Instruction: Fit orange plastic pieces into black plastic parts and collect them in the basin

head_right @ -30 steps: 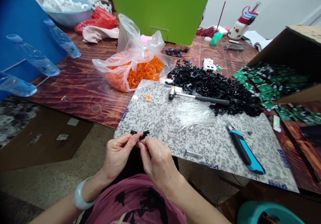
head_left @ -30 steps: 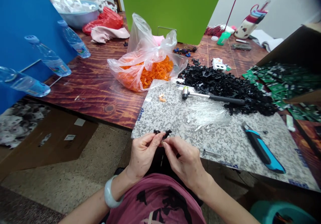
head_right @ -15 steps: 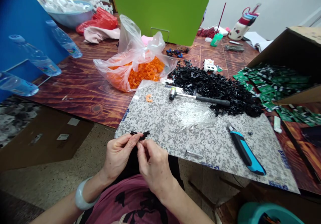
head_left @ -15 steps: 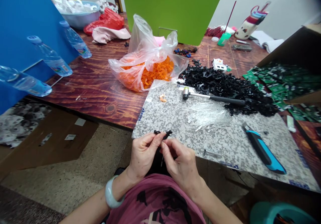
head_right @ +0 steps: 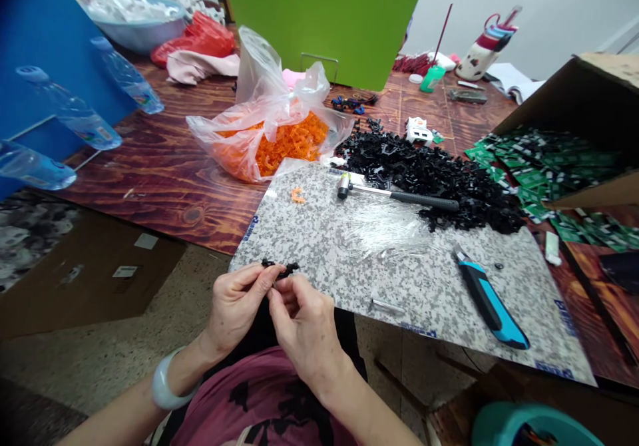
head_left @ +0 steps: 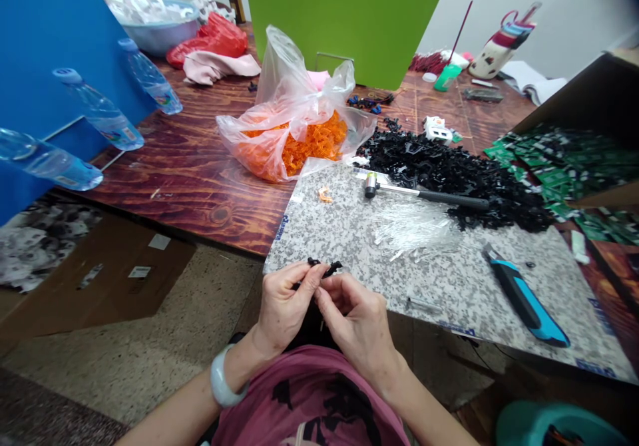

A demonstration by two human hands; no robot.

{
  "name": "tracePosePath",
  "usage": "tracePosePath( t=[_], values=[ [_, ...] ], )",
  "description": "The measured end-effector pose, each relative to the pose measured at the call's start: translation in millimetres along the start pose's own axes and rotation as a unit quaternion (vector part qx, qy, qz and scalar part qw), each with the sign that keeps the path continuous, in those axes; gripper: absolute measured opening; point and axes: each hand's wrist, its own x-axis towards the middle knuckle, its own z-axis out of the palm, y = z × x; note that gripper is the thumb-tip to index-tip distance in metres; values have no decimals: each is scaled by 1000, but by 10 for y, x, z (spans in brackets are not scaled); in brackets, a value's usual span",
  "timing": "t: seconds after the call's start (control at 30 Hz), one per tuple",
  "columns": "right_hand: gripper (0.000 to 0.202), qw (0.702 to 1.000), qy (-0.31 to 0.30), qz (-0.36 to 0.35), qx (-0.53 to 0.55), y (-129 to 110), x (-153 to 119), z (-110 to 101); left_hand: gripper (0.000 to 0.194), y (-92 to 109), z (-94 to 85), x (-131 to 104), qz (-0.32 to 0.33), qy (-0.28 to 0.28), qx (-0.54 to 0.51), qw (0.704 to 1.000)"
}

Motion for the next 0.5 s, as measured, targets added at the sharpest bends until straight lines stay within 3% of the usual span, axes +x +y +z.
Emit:
tracePosePath(
  t=[0.27,0.5],
  values=[
    [14,1000,-1,-12,-6,4,21,12,29,-13,-3,-7,-9,-9,1,1000],
    [7,1000,-11,16,4,6,84,-111,34,-3,-36,19,53,-24,54,997]
  ],
)
